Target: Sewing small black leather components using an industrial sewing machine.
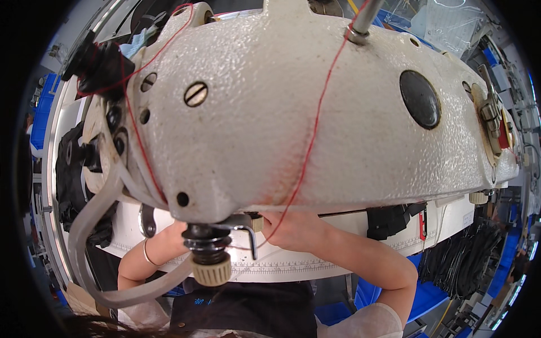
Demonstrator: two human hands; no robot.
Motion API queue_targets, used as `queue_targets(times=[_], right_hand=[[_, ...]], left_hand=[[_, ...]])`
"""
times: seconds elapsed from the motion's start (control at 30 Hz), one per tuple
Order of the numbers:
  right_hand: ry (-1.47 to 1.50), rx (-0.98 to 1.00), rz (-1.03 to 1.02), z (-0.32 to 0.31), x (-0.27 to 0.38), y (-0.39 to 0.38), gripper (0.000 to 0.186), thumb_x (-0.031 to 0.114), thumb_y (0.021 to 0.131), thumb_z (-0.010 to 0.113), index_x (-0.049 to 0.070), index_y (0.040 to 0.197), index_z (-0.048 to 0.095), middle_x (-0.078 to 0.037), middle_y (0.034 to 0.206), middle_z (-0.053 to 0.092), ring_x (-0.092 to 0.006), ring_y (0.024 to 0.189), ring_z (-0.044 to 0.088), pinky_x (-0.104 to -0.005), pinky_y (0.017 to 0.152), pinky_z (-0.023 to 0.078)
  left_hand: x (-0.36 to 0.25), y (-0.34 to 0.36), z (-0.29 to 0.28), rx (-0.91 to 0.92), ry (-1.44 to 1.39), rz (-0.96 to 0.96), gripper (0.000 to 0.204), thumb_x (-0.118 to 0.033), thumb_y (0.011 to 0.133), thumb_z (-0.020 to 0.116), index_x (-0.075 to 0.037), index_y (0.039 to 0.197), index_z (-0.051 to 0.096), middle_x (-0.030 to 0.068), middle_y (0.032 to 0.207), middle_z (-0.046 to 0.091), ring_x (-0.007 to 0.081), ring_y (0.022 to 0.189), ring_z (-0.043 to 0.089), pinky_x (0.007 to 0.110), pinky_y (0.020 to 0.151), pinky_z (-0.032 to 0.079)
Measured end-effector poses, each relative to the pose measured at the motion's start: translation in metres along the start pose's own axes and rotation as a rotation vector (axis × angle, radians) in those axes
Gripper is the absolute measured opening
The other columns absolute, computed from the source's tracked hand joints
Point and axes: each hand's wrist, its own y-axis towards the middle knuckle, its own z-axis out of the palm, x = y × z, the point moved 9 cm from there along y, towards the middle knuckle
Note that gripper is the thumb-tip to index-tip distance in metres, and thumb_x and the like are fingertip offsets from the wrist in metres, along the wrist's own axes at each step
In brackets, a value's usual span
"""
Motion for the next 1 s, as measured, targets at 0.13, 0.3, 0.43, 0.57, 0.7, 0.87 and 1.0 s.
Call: queue_targets(times=[0.13, 0.3, 0.43, 0.57, 0.7, 0.87, 1.0], right_hand=[[0.141, -0.039, 0.156, -0.003, -0.019, -0.002, 0.031, 0.01, 0.076, 0.053, 0.001, 0.104, 0.064, -0.014, 0.098, 0.063, -0.0224, 0.09, 0.065, -0.0323, 0.072, 0.054], [0.338, -0.082, 0.319, 0.004, -0.044, -0.002, 0.03, 0.01, 0.077, 0.053, 0.003, 0.103, 0.065, -0.013, 0.097, 0.064, -0.0225, 0.088, 0.065, -0.0326, 0.071, 0.054], [0.478, -0.12, 0.451, 0.006, -0.062, -0.003, 0.029, 0.01, 0.077, 0.053, 0.005, 0.103, 0.065, -0.012, 0.096, 0.064, -0.0225, 0.087, 0.065, -0.0329, 0.07, 0.054], [0.539, -0.164, 0.588, -0.02, -0.062, -0.011, 0.029, 0.01, 0.077, 0.053, 0.006, 0.103, 0.065, -0.012, 0.095, 0.065, -0.0226, 0.086, 0.065, -0.0331, 0.069, 0.054], [0.153, -0.19, 0.117, -0.053, 0.015, 0.028, 0.022, 0.011, 0.074, 0.062, 0.013, 0.096, 0.066, -0.006, 0.079, 0.066, -0.0261, 0.07, 0.065, -0.0355, 0.059, 0.051], [0.414, -0.129, 0.33, -0.032, -0.011, 0.023, 0.024, 0.011, 0.069, 0.064, 0.011, 0.093, 0.067, -0.004, 0.081, 0.065, -0.0228, 0.066, 0.064, -0.0349, 0.057, 0.05], [-0.822, -0.152, -0.264, 0.006, 0.021, 0.008, 0.027, 0.01, 0.065, 0.065, 0.009, 0.092, 0.067, -0.005, 0.086, 0.062, -0.0221, 0.069, 0.062, -0.0354, 0.053, 0.048]], left_hand=[[-0.009, 0.006, -0.003, 0.028, 0.054, 0.052, 0.03, -0.004, 0.057, 0.066, -0.001, 0.086, 0.07, 0.0094, 0.091, 0.063, 0.0241, 0.086, 0.06, 0.037, 0.074, 0.052], [-0.02, 0.013, -0.016, -0.034, 0.173, 0.147, 0.028, -0.003, 0.057, 0.067, 0.0, 0.085, 0.069, 0.0064, 0.093, 0.06, 0.0218, 0.085, 0.057, 0.034, 0.069, 0.049], [-0.021, 0.018, -0.019, -0.07, 0.226, 0.227, 0.029, -0.003, 0.06, 0.065, 0.004, 0.088, 0.066, 0.008, 0.093, 0.057, 0.0197, 0.084, 0.057, 0.028, 0.066, 0.048], [-0.025, 0.025, -0.022, -0.089, 0.155, 0.238, 0.031, -0.003, 0.06, 0.065, 0.005, 0.09, 0.066, 0.0092, 0.093, 0.057, 0.0203, 0.084, 0.057, 0.028, 0.066, 0.049], [-0.027, 0.021, -0.022, -0.041, 0.268, 0.239, 0.03, -0.004, 0.061, 0.065, 0.004, 0.089, 0.066, 0.0089, 0.094, 0.058, 0.0205, 0.087, 0.057, 0.029, 0.066, 0.049], [-0.004, 0.03, -0.021, -0.018, 0.35, 0.098, 0.02, -0.006, 0.061, 0.065, 0.0, 0.081, 0.065, 0.0088, 0.09, 0.06, 0.0253, 0.086, 0.058, 0.039, 0.073, 0.048], [0.008, 0.041, -0.031, -0.084, 0.318, 0.011, 0.017, -0.005, 0.066, 0.065, -0.001, 0.081, 0.063, 0.0122, 0.09, 0.062, 0.03, 0.086, 0.059, 0.042, 0.079, 0.047]])
